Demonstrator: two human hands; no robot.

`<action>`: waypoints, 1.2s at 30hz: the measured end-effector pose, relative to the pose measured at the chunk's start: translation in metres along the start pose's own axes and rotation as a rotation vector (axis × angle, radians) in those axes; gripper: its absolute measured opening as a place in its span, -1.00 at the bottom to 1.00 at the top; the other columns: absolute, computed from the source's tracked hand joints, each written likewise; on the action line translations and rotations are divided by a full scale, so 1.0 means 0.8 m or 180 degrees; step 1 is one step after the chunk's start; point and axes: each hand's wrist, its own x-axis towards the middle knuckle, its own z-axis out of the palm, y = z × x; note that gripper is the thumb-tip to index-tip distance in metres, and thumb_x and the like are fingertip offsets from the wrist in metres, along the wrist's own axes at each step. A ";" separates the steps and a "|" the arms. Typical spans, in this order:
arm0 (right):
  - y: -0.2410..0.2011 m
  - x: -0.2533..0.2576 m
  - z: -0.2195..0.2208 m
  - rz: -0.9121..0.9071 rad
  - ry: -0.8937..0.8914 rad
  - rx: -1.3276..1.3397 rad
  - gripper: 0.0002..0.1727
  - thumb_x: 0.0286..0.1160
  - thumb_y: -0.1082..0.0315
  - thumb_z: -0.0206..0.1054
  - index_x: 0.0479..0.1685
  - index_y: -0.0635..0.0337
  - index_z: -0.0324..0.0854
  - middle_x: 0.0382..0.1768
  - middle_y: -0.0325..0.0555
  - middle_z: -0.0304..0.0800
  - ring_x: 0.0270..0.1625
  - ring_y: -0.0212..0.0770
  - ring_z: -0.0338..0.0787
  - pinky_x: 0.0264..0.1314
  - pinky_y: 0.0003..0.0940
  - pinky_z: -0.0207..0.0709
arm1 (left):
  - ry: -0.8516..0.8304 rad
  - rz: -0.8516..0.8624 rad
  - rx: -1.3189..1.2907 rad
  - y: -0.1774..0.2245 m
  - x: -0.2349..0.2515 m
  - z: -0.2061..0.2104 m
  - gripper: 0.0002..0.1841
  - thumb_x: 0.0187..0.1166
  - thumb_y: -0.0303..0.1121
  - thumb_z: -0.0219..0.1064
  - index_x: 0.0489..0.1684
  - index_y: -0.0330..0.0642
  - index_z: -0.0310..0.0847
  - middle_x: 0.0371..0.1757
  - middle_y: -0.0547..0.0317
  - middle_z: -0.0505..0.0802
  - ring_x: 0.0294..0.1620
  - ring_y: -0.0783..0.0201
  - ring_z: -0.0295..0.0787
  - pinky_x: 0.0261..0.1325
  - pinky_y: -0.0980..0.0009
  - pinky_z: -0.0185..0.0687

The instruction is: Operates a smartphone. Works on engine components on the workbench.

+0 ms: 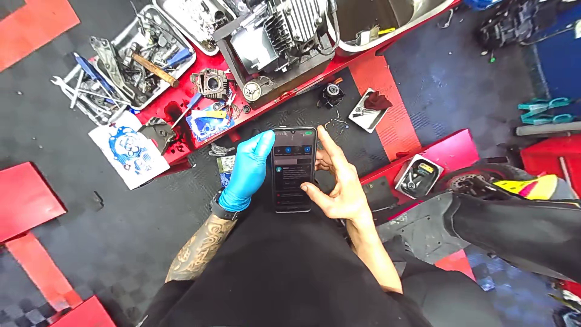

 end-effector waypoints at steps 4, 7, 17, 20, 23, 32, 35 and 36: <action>-0.001 0.000 0.002 -0.0004 -0.0026 -0.0016 0.13 0.33 0.29 0.48 0.92 0.24 -0.19 0.22 0.04 0.80 0.15 -0.21 0.86 0.26 -0.23 0.80 | 0.0002 0.0018 0.0088 -0.001 -0.003 -0.004 -0.59 0.90 -0.20 -0.02 -0.10 -0.16 0.79 -0.20 0.23 0.89 -0.12 0.39 0.85 0.02 0.33 0.81; -0.001 0.000 0.003 0.0009 -0.0040 0.0002 0.12 0.33 0.31 0.48 0.92 0.24 -0.19 0.18 0.02 0.81 0.13 -0.21 0.86 0.25 -0.23 0.80 | 0.0010 0.0036 0.0129 0.000 -0.004 -0.005 -0.58 0.90 -0.20 -0.03 -0.15 -0.15 0.78 -0.25 0.24 0.87 -0.18 0.40 0.83 -0.04 0.35 0.80; -0.001 0.002 0.003 -0.0036 -0.0057 0.0012 0.11 0.35 0.30 0.48 0.92 0.25 -0.19 0.17 0.03 0.81 0.11 -0.22 0.87 0.22 -0.24 0.81 | 0.0053 -0.0002 0.0084 -0.001 -0.004 -0.005 -0.59 0.89 -0.20 -0.01 -0.16 -0.14 0.79 -0.26 0.26 0.88 -0.19 0.41 0.83 -0.06 0.37 0.79; 0.000 0.002 0.002 -0.0037 -0.0058 0.0009 0.11 0.35 0.30 0.47 0.92 0.24 -0.19 0.18 0.02 0.82 0.11 -0.23 0.87 0.22 -0.25 0.81 | 0.0030 -0.0004 0.0065 0.000 -0.003 -0.004 -0.59 0.89 -0.20 -0.01 -0.17 -0.14 0.79 -0.27 0.26 0.87 -0.20 0.41 0.82 -0.07 0.37 0.79; 0.000 0.001 0.001 -0.0011 -0.0042 -0.0004 0.11 0.36 0.29 0.48 0.92 0.25 -0.19 0.16 0.01 0.82 0.11 -0.23 0.87 0.23 -0.26 0.80 | 0.0021 -0.0018 0.0070 0.001 -0.002 -0.002 -0.59 0.89 -0.20 -0.01 -0.16 -0.14 0.79 -0.27 0.26 0.87 -0.20 0.41 0.83 -0.08 0.37 0.79; 0.002 0.000 -0.002 0.0017 -0.0030 0.0011 0.11 0.37 0.30 0.47 0.92 0.25 -0.20 0.16 0.00 0.83 0.11 -0.23 0.87 0.23 -0.26 0.81 | -0.0017 -0.0026 0.0064 0.000 0.001 0.001 -0.59 0.89 -0.20 -0.01 -0.13 -0.15 0.79 -0.23 0.24 0.89 -0.15 0.39 0.84 -0.02 0.35 0.80; 0.002 0.001 -0.004 0.0024 -0.0047 0.0019 0.11 0.36 0.31 0.48 0.92 0.24 -0.21 0.18 -0.02 0.83 0.12 -0.24 0.87 0.24 -0.26 0.81 | -0.0009 -0.0041 0.0043 0.000 0.001 0.003 -0.60 0.89 -0.21 -0.01 -0.12 -0.14 0.79 -0.22 0.25 0.89 -0.15 0.40 0.84 -0.02 0.36 0.80; 0.002 0.001 -0.005 0.0021 -0.0048 0.0030 0.12 0.36 0.31 0.48 0.92 0.25 -0.21 0.18 0.00 0.82 0.12 -0.23 0.87 0.24 -0.26 0.81 | -0.0017 -0.0029 0.0039 0.001 0.002 0.003 -0.60 0.89 -0.20 -0.01 -0.12 -0.14 0.79 -0.22 0.25 0.89 -0.15 0.40 0.84 -0.02 0.36 0.80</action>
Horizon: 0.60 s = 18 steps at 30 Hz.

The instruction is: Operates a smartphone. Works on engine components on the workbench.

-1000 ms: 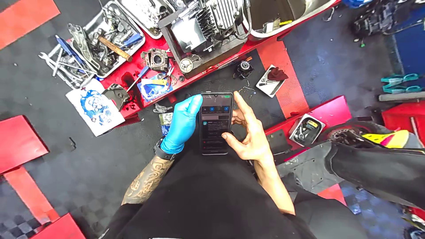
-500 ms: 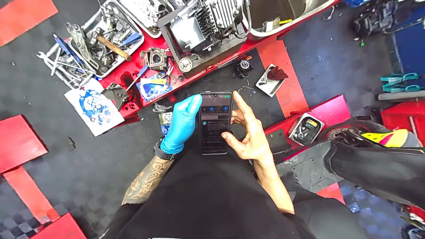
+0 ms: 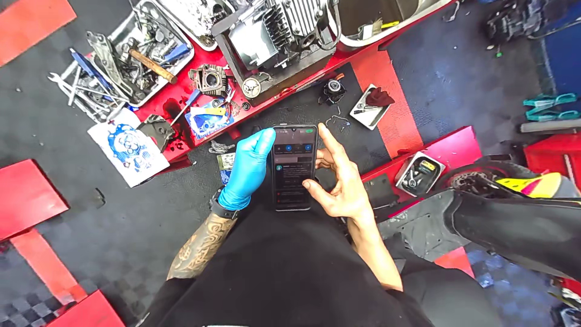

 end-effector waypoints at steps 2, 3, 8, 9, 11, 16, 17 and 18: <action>0.001 0.000 -0.001 -0.0004 -0.0005 0.0001 0.11 0.36 0.31 0.47 0.92 0.25 -0.21 0.20 0.01 0.82 0.12 -0.23 0.87 0.23 -0.25 0.81 | -0.0023 0.0024 -0.0016 0.000 0.001 0.001 -0.59 0.90 -0.20 -0.02 -0.11 -0.15 0.79 -0.21 0.24 0.89 -0.14 0.40 0.84 -0.01 0.35 0.81; 0.001 0.000 -0.002 -0.0009 -0.0005 -0.0004 0.11 0.37 0.31 0.47 0.92 0.25 -0.21 0.20 0.00 0.81 0.12 -0.23 0.87 0.23 -0.25 0.81 | -0.0028 0.0022 -0.0023 0.000 0.001 0.001 -0.59 0.90 -0.20 -0.02 -0.10 -0.15 0.79 -0.21 0.24 0.89 -0.14 0.39 0.85 0.00 0.35 0.81; 0.002 0.000 -0.004 -0.0015 0.0011 0.0016 0.11 0.36 0.32 0.47 0.92 0.24 -0.21 0.16 0.01 0.83 0.09 -0.21 0.87 0.22 -0.23 0.81 | -0.0023 0.0013 -0.0005 -0.001 0.002 0.003 -0.60 0.90 -0.20 -0.02 -0.12 -0.14 0.78 -0.24 0.25 0.88 -0.18 0.40 0.83 -0.05 0.36 0.80; 0.002 0.000 -0.004 -0.0005 0.0011 0.0013 0.11 0.36 0.32 0.47 0.92 0.23 -0.21 0.16 0.01 0.83 0.10 -0.22 0.87 0.23 -0.23 0.81 | -0.0025 0.0018 0.0021 0.000 0.003 0.004 -0.59 0.90 -0.19 -0.02 -0.12 -0.15 0.78 -0.24 0.24 0.88 -0.18 0.39 0.84 -0.05 0.36 0.81; 0.002 -0.001 -0.006 0.0003 0.0012 0.0014 0.12 0.36 0.32 0.47 0.93 0.21 -0.21 0.18 0.00 0.83 0.11 -0.21 0.88 0.23 -0.23 0.82 | -0.0030 0.0018 0.0047 0.000 0.003 0.005 -0.59 0.90 -0.19 -0.02 -0.11 -0.15 0.78 -0.23 0.23 0.88 -0.17 0.38 0.84 -0.05 0.35 0.81; 0.003 -0.002 -0.008 0.0006 0.0029 0.0030 0.11 0.37 0.32 0.47 0.93 0.21 -0.21 0.17 0.00 0.83 0.10 -0.21 0.88 0.24 -0.22 0.81 | -0.0047 -0.0002 -0.0003 0.001 0.004 0.008 -0.59 0.90 -0.20 -0.02 -0.09 -0.15 0.79 -0.22 0.24 0.89 -0.16 0.40 0.84 -0.03 0.36 0.81; 0.003 -0.003 -0.009 -0.0001 0.0024 0.0034 0.11 0.37 0.32 0.47 0.93 0.22 -0.21 0.18 0.00 0.83 0.11 -0.20 0.88 0.23 -0.22 0.81 | -0.0053 -0.0008 0.0000 0.001 0.004 0.009 -0.59 0.89 -0.20 -0.03 -0.10 -0.14 0.79 -0.22 0.25 0.89 -0.17 0.40 0.84 -0.03 0.37 0.80; 0.003 -0.003 -0.009 -0.0005 0.0023 0.0039 0.11 0.37 0.33 0.47 0.92 0.22 -0.21 0.18 0.01 0.82 0.11 -0.20 0.87 0.23 -0.22 0.81 | -0.0052 -0.0012 0.0009 0.001 0.004 0.009 -0.59 0.89 -0.21 -0.03 -0.10 -0.14 0.79 -0.23 0.25 0.89 -0.18 0.40 0.84 -0.04 0.37 0.80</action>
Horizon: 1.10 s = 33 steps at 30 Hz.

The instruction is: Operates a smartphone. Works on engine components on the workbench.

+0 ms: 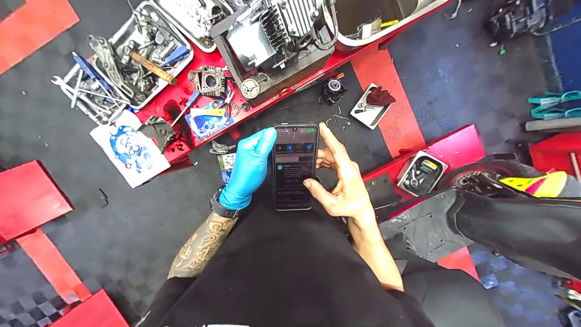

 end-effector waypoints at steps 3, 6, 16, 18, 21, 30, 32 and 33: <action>0.000 -0.001 -0.001 0.0008 0.0005 -0.0019 0.11 0.37 0.32 0.47 0.93 0.22 -0.21 0.17 -0.01 0.83 0.11 -0.21 0.88 0.22 -0.22 0.82 | -0.0010 0.0007 0.0037 0.000 -0.001 0.001 -0.59 0.89 -0.21 -0.03 -0.10 -0.15 0.79 -0.22 0.24 0.89 -0.16 0.40 0.85 -0.04 0.36 0.81; 0.001 -0.003 -0.001 0.0012 0.0016 -0.0053 0.11 0.36 0.31 0.47 0.93 0.22 -0.20 0.16 -0.01 0.83 0.10 -0.22 0.87 0.23 -0.23 0.81 | 0.0002 -0.0018 0.0040 0.000 -0.001 0.002 -0.60 0.90 -0.22 -0.03 -0.10 -0.15 0.78 -0.24 0.24 0.89 -0.18 0.40 0.85 -0.05 0.37 0.81; 0.001 -0.006 -0.002 0.0003 0.0017 -0.0066 0.11 0.36 0.31 0.47 0.92 0.22 -0.19 0.17 -0.02 0.84 0.12 -0.23 0.87 0.24 -0.24 0.81 | -0.0013 -0.0022 0.0064 -0.001 -0.003 0.004 -0.59 0.90 -0.22 -0.04 -0.11 -0.16 0.78 -0.25 0.23 0.89 -0.20 0.40 0.85 -0.08 0.38 0.81; 0.001 -0.007 -0.002 0.0003 0.0014 -0.0034 0.11 0.36 0.32 0.47 0.92 0.22 -0.20 0.19 -0.01 0.82 0.12 -0.22 0.87 0.24 -0.22 0.82 | -0.0002 -0.0055 0.0059 0.000 -0.003 0.005 -0.59 0.90 -0.22 -0.03 -0.11 -0.16 0.79 -0.25 0.22 0.89 -0.20 0.39 0.85 -0.09 0.37 0.81; 0.001 -0.008 -0.003 -0.0001 -0.0006 -0.0034 0.11 0.36 0.33 0.47 0.93 0.22 -0.21 0.21 -0.01 0.81 0.13 -0.22 0.87 0.23 -0.22 0.82 | -0.0010 -0.0088 0.0073 0.000 -0.004 0.006 -0.58 0.90 -0.21 -0.04 -0.11 -0.16 0.79 -0.26 0.21 0.89 -0.21 0.37 0.84 -0.11 0.37 0.80; 0.001 -0.012 -0.003 0.0016 0.0017 -0.0103 0.12 0.35 0.33 0.48 0.92 0.22 -0.21 0.17 -0.03 0.83 0.11 -0.23 0.87 0.21 -0.24 0.82 | -0.0019 -0.0064 0.0094 0.001 -0.005 0.007 -0.59 0.90 -0.23 -0.03 -0.13 -0.16 0.79 -0.26 0.22 0.89 -0.21 0.39 0.84 -0.09 0.36 0.80; 0.001 -0.012 -0.003 0.0008 0.0025 -0.0102 0.12 0.35 0.32 0.48 0.92 0.23 -0.21 0.16 -0.03 0.83 0.11 -0.23 0.88 0.22 -0.24 0.82 | -0.0020 -0.0056 0.0103 0.001 -0.005 0.007 -0.59 0.90 -0.23 -0.04 -0.16 -0.15 0.78 -0.28 0.23 0.88 -0.22 0.39 0.83 -0.10 0.38 0.79; 0.001 -0.012 -0.003 0.0008 0.0020 -0.0105 0.12 0.36 0.32 0.48 0.92 0.23 -0.21 0.16 -0.03 0.84 0.11 -0.23 0.88 0.23 -0.24 0.82 | -0.0019 -0.0053 0.0100 0.001 -0.005 0.007 -0.59 0.89 -0.24 -0.03 -0.17 -0.15 0.77 -0.28 0.23 0.87 -0.23 0.40 0.83 -0.11 0.38 0.79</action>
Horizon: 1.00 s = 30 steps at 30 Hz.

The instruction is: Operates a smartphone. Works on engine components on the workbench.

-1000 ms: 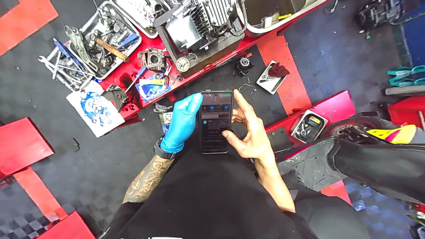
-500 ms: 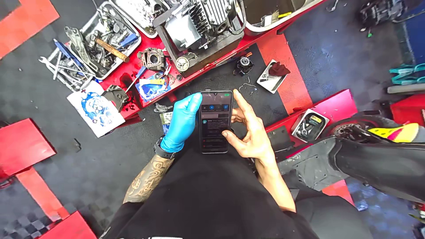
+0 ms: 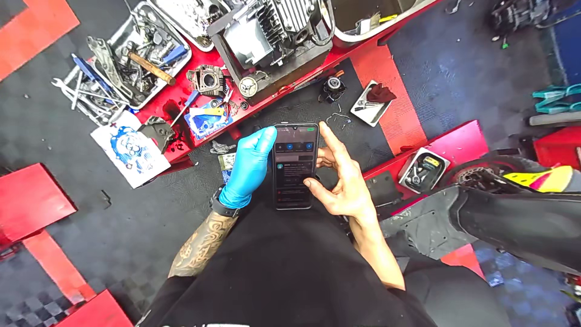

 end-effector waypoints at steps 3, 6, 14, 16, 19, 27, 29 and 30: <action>0.000 0.001 0.000 -0.0004 -0.0002 0.0026 0.12 0.35 0.33 0.48 0.92 0.21 -0.21 0.16 -0.03 0.84 0.11 -0.21 0.88 0.22 -0.23 0.82 | -0.0005 -0.0010 -0.0029 0.000 0.000 -0.001 -0.60 0.89 -0.23 -0.02 -0.15 -0.15 0.78 -0.27 0.23 0.88 -0.22 0.39 0.84 -0.10 0.38 0.80; 0.000 0.001 0.002 -0.0006 -0.0009 0.0037 0.12 0.34 0.34 0.49 0.92 0.21 -0.21 0.17 -0.02 0.83 0.12 -0.21 0.88 0.22 -0.22 0.82 | 0.0014 -0.0025 -0.0021 -0.001 -0.001 -0.002 -0.59 0.89 -0.23 -0.02 -0.14 -0.15 0.79 -0.26 0.23 0.89 -0.22 0.39 0.84 -0.10 0.38 0.80; 0.000 0.001 0.005 0.0039 -0.0043 0.0025 0.14 0.32 0.34 0.51 0.92 0.21 -0.20 0.17 -0.03 0.83 0.12 -0.21 0.88 0.23 -0.22 0.82 | 0.0011 -0.0045 -0.0026 -0.002 -0.003 -0.005 -0.58 0.90 -0.21 -0.03 -0.16 -0.15 0.78 -0.30 0.23 0.88 -0.27 0.40 0.83 -0.16 0.40 0.79; -0.001 0.001 0.005 0.0051 -0.0044 0.0014 0.14 0.32 0.35 0.52 0.93 0.20 -0.19 0.18 -0.03 0.83 0.12 -0.22 0.88 0.22 -0.22 0.83 | -0.0011 -0.0046 -0.0045 -0.002 -0.003 -0.006 -0.58 0.90 -0.20 -0.03 -0.14 -0.16 0.78 -0.29 0.23 0.88 -0.26 0.39 0.83 -0.15 0.39 0.80; -0.001 0.002 0.006 0.0030 -0.0046 0.0005 0.14 0.32 0.35 0.52 0.92 0.21 -0.20 0.17 -0.04 0.83 0.11 -0.22 0.88 0.23 -0.22 0.82 | -0.0005 -0.0038 -0.0036 -0.002 -0.002 -0.006 -0.58 0.90 -0.20 -0.03 -0.15 -0.16 0.78 -0.30 0.23 0.87 -0.27 0.39 0.83 -0.17 0.39 0.80; -0.002 0.002 0.006 0.0051 -0.0039 -0.0021 0.14 0.32 0.33 0.52 0.92 0.20 -0.20 0.17 -0.05 0.83 0.12 -0.23 0.87 0.24 -0.23 0.82 | -0.0001 -0.0055 -0.0037 -0.002 -0.002 -0.006 -0.58 0.90 -0.20 -0.03 -0.13 -0.16 0.79 -0.27 0.22 0.89 -0.23 0.38 0.84 -0.13 0.37 0.81; -0.002 0.003 0.007 0.0042 -0.0038 -0.0018 0.14 0.32 0.34 0.52 0.93 0.20 -0.20 0.17 -0.03 0.83 0.12 -0.23 0.87 0.22 -0.23 0.82 | 0.0001 -0.0052 -0.0026 -0.002 -0.002 -0.007 -0.58 0.90 -0.21 -0.03 -0.13 -0.17 0.79 -0.27 0.21 0.89 -0.22 0.38 0.85 -0.11 0.37 0.81; -0.002 0.003 0.007 0.0040 -0.0045 -0.0019 0.14 0.32 0.34 0.51 0.92 0.21 -0.20 0.18 -0.03 0.83 0.12 -0.23 0.87 0.22 -0.23 0.82 | -0.0001 -0.0053 -0.0023 -0.002 -0.002 -0.008 -0.58 0.90 -0.21 -0.03 -0.13 -0.17 0.79 -0.27 0.21 0.89 -0.22 0.38 0.85 -0.11 0.37 0.81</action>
